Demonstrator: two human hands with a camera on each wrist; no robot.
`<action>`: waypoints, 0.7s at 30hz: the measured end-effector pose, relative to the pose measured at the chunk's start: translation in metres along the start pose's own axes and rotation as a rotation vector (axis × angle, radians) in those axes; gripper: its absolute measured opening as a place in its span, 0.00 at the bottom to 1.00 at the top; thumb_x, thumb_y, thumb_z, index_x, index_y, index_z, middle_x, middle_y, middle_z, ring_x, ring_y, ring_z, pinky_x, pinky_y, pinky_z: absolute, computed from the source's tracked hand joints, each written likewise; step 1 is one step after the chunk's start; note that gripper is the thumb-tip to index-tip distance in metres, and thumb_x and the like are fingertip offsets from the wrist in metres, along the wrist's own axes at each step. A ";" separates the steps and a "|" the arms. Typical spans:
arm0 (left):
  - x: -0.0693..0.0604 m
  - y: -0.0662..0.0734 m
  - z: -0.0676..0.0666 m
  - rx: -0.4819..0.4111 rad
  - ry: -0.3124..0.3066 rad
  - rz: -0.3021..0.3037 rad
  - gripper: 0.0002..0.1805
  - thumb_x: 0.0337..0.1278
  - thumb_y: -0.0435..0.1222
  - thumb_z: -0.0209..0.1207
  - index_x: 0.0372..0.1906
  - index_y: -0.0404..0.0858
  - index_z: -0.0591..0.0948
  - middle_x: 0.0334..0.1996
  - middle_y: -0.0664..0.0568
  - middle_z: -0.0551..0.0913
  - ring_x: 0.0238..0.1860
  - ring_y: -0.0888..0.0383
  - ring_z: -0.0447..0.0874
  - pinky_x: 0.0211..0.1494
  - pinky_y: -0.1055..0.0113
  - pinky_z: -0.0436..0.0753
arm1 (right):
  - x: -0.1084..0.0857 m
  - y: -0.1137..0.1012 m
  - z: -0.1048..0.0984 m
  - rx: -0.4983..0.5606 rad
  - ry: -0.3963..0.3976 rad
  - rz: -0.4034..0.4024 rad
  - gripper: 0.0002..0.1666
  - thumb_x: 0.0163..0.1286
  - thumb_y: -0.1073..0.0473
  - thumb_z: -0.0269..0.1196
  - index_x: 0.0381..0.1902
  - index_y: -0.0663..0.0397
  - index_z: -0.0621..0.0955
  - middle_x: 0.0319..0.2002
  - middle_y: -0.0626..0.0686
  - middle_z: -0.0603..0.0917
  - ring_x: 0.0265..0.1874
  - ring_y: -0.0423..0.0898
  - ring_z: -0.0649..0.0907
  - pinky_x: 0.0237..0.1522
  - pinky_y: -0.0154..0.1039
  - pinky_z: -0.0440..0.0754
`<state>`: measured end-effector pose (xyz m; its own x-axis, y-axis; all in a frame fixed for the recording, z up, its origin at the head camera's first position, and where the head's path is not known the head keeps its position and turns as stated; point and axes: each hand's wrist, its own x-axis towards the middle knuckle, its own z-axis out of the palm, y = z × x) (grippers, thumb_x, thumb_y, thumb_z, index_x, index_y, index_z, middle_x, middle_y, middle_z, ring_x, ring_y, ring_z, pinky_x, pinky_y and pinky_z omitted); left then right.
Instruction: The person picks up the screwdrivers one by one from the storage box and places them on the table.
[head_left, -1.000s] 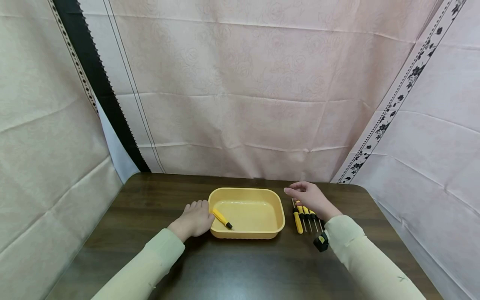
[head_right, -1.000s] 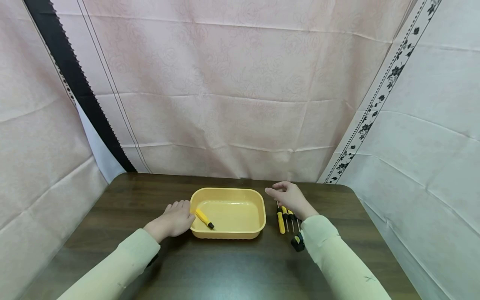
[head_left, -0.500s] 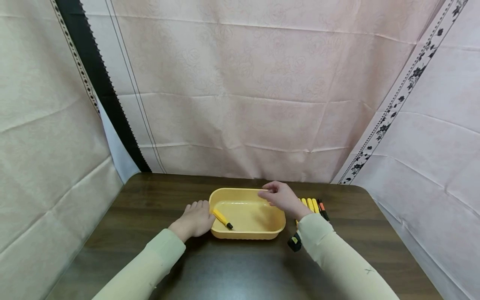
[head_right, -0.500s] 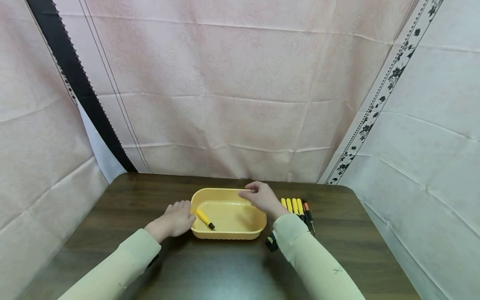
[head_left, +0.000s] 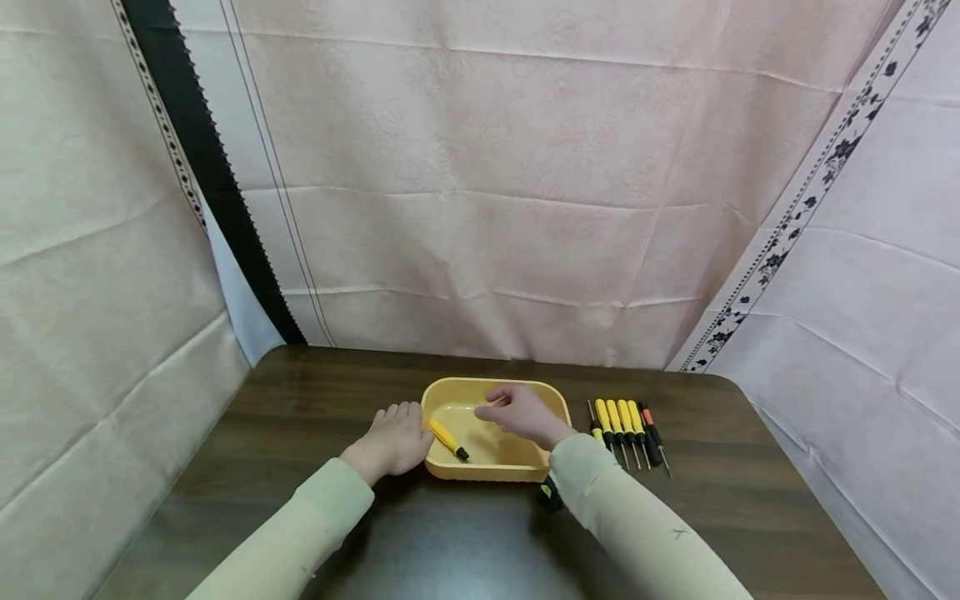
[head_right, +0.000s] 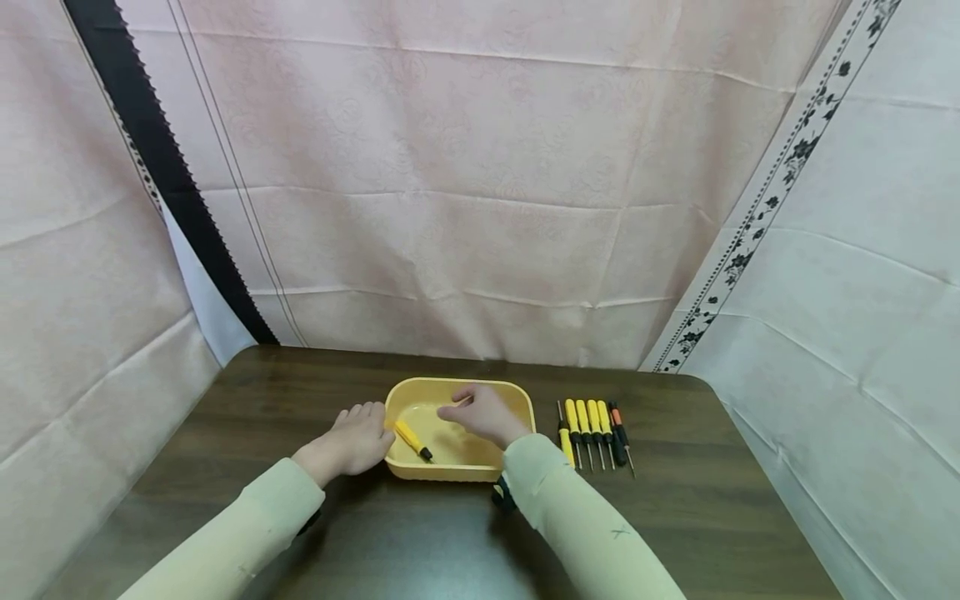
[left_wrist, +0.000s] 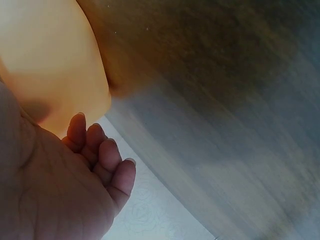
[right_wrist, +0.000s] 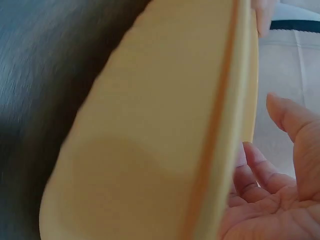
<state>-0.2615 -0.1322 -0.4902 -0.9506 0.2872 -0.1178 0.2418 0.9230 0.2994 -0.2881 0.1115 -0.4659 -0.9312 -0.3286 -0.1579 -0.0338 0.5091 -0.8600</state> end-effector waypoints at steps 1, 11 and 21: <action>0.000 0.000 0.000 0.002 0.001 0.000 0.21 0.67 0.45 0.44 0.53 0.32 0.69 0.39 0.47 0.69 0.42 0.50 0.65 0.51 0.52 0.64 | 0.001 0.000 0.003 -0.007 -0.001 0.000 0.31 0.60 0.46 0.69 0.54 0.61 0.76 0.38 0.53 0.82 0.41 0.58 0.83 0.44 0.52 0.80; 0.000 0.000 0.001 0.006 0.004 -0.007 0.21 0.67 0.47 0.45 0.53 0.33 0.69 0.38 0.49 0.68 0.42 0.51 0.65 0.51 0.53 0.63 | 0.016 0.005 0.031 0.008 -0.021 -0.037 0.24 0.58 0.57 0.71 0.46 0.66 0.77 0.30 0.54 0.82 0.27 0.49 0.82 0.31 0.42 0.81; 0.000 0.000 0.002 -0.007 0.013 -0.002 0.21 0.67 0.45 0.46 0.53 0.32 0.69 0.39 0.48 0.69 0.42 0.50 0.64 0.51 0.52 0.63 | 0.018 0.003 0.046 -0.030 -0.014 -0.011 0.21 0.56 0.59 0.72 0.43 0.66 0.79 0.27 0.53 0.80 0.23 0.45 0.79 0.26 0.37 0.78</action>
<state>-0.2610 -0.1315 -0.4920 -0.9536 0.2818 -0.1057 0.2384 0.9216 0.3062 -0.2885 0.0703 -0.4937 -0.9256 -0.3453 -0.1550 -0.0554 0.5286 -0.8471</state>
